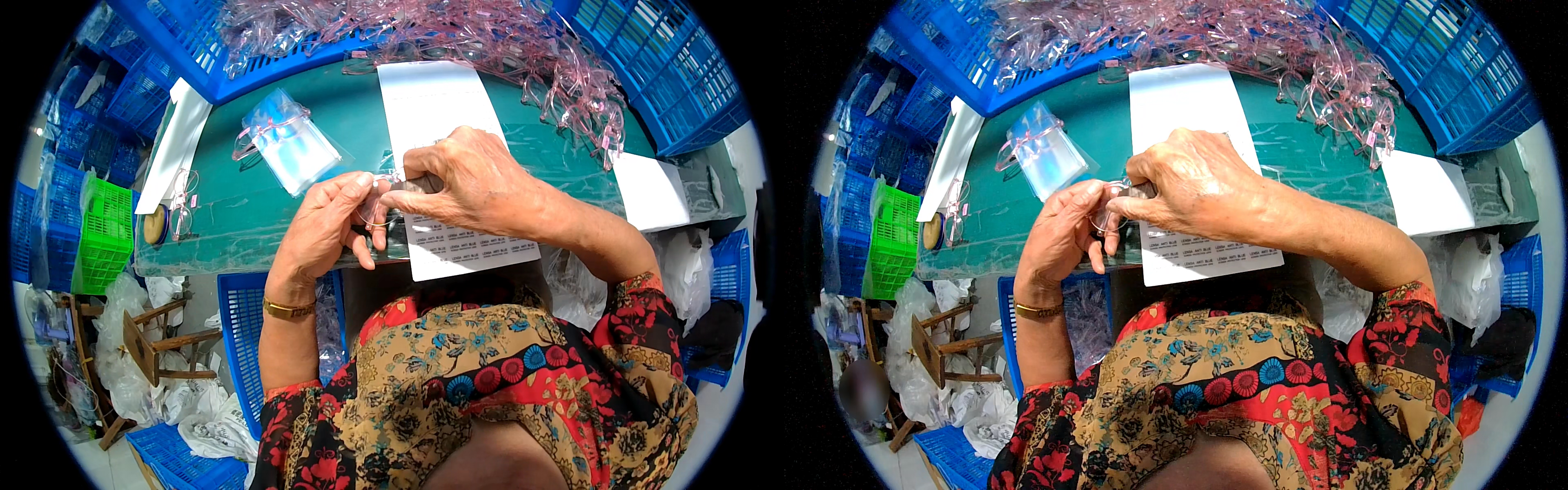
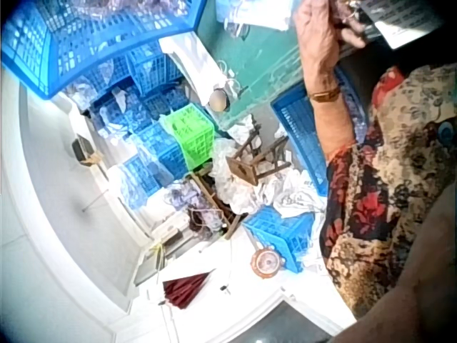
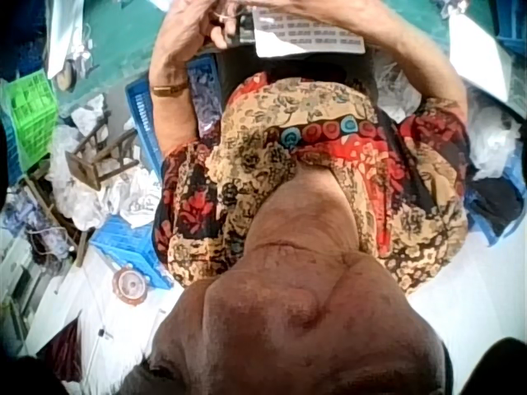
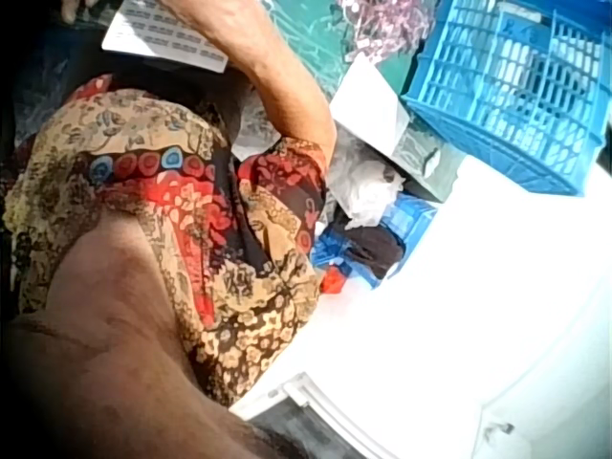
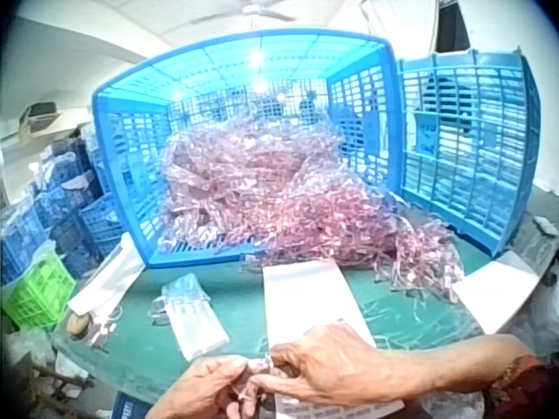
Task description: The person repeatedly picks up pink-framed eyeglasses, attaches a small pink ribbon to the temples, and places the finished glasses into a clear plastic bag. This cycle continues throughout the clip.
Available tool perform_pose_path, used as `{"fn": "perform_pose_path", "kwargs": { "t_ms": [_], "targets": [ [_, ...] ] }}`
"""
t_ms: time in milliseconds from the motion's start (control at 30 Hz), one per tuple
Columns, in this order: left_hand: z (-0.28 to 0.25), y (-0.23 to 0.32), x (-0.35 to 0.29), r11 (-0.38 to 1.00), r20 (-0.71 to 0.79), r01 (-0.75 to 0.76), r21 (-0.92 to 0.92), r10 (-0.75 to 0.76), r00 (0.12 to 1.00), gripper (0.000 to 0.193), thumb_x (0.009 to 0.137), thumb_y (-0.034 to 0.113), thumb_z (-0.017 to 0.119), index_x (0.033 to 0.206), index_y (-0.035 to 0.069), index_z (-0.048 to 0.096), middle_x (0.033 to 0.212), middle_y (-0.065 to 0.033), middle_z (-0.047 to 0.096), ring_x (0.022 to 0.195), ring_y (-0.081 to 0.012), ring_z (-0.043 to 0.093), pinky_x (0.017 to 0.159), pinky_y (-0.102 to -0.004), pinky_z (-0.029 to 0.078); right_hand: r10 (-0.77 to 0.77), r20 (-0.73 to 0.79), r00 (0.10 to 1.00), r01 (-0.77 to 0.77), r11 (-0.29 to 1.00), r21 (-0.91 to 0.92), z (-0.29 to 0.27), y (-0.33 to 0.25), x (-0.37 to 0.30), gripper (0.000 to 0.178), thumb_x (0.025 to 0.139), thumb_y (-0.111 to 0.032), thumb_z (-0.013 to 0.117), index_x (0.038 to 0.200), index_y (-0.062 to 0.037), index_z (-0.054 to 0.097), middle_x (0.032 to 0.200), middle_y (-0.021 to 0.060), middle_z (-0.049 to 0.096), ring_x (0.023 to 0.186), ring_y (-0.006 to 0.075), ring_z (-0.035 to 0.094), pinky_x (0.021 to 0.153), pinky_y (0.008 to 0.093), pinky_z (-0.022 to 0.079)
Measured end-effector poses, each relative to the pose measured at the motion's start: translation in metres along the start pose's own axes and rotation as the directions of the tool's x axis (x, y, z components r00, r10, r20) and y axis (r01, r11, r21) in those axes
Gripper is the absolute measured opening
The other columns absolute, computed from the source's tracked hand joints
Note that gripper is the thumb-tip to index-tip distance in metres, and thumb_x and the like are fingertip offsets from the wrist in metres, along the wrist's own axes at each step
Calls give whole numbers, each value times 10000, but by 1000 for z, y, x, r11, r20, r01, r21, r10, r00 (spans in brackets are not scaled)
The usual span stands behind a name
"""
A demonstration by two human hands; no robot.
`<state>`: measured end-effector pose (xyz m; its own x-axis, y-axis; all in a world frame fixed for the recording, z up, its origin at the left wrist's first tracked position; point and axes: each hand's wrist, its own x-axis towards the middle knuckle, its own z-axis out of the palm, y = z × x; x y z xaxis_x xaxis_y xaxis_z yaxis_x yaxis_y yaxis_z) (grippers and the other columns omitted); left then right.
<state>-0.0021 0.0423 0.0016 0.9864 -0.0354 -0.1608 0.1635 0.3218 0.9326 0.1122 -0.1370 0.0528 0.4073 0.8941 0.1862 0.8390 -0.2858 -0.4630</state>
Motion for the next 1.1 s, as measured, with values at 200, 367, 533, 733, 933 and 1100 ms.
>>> {"fn": "perform_pose_path", "kwargs": {
  "t_ms": [200, 367, 533, 733, 933, 1100],
  "targets": [
    [0, 0, 0, 1000, -11, 14, -6, -14, 1000, 393, 985, 310, 450, 1076, -53, 573, 777, -91, 598, 604, -151, 620, 406, -237, 548, -97, -73, 993, 94, 995, -39, 4, 4, -3, 411, 808, -376, 679, 677, 7, 605, 495, 171, 506, 447, 299, 537, 451, 385, 405],
    [-1, 1, 0, 1000, -20, 23, 7, -22, 1000, 393, 983, 304, 451, 1079, -56, 574, 779, -94, 598, 603, -154, 620, 407, -238, 548, -32, -40, 999, 30, 998, -51, 3, 2, -2, 400, 798, -390, 651, 680, -9, 639, 538, 190, 567, 544, 367, 605, 515, 443, 479],
    [-1, 1, 0, 1000, -24, 15, 11, -15, 1000, 403, 983, 310, 451, 1075, -63, 572, 776, -97, 596, 604, -156, 623, 404, -237, 548, -37, -89, 995, 40, 999, 35, 4, 3, -4, 423, 793, -408, 653, 709, 6, 660, 541, 198, 570, 529, 365, 603, 511, 432, 478],
    [0, 1, 0, 1000, -35, 18, 15, -17, 999, 406, 982, 309, 452, 1072, -70, 568, 776, -101, 595, 603, -157, 624, 405, -238, 550, -11, -20, 1000, 12, 1000, 25, -1, -3, -4, 422, 793, -403, 661, 717, 12, 665, 540, 196, 572, 528, 358, 608, 512, 427, 481],
    [0, 1, 0, 1000, -15, 15, 6, -15, 1000, 399, 983, 307, 451, 1071, -64, 568, 786, -96, 602, 603, -153, 623, 407, -238, 550, -34, -37, 999, 33, 999, -34, 5, 1, -4, 393, 797, -386, 662, 721, 0, 667, 546, 186, 582, 534, 348, 613, 512, 429, 484],
    [-1, 1, 0, 1000, -4, 9, -12, -9, 1000, 389, 984, 305, 449, 1068, -55, 573, 789, -92, 606, 605, -149, 623, 412, -239, 552, -49, -69, 996, 46, 998, -35, 9, 5, -4, 400, 804, -394, 647, 707, -7, 660, 535, 183, 576, 528, 350, 609, 512, 431, 486]
  ]
}}
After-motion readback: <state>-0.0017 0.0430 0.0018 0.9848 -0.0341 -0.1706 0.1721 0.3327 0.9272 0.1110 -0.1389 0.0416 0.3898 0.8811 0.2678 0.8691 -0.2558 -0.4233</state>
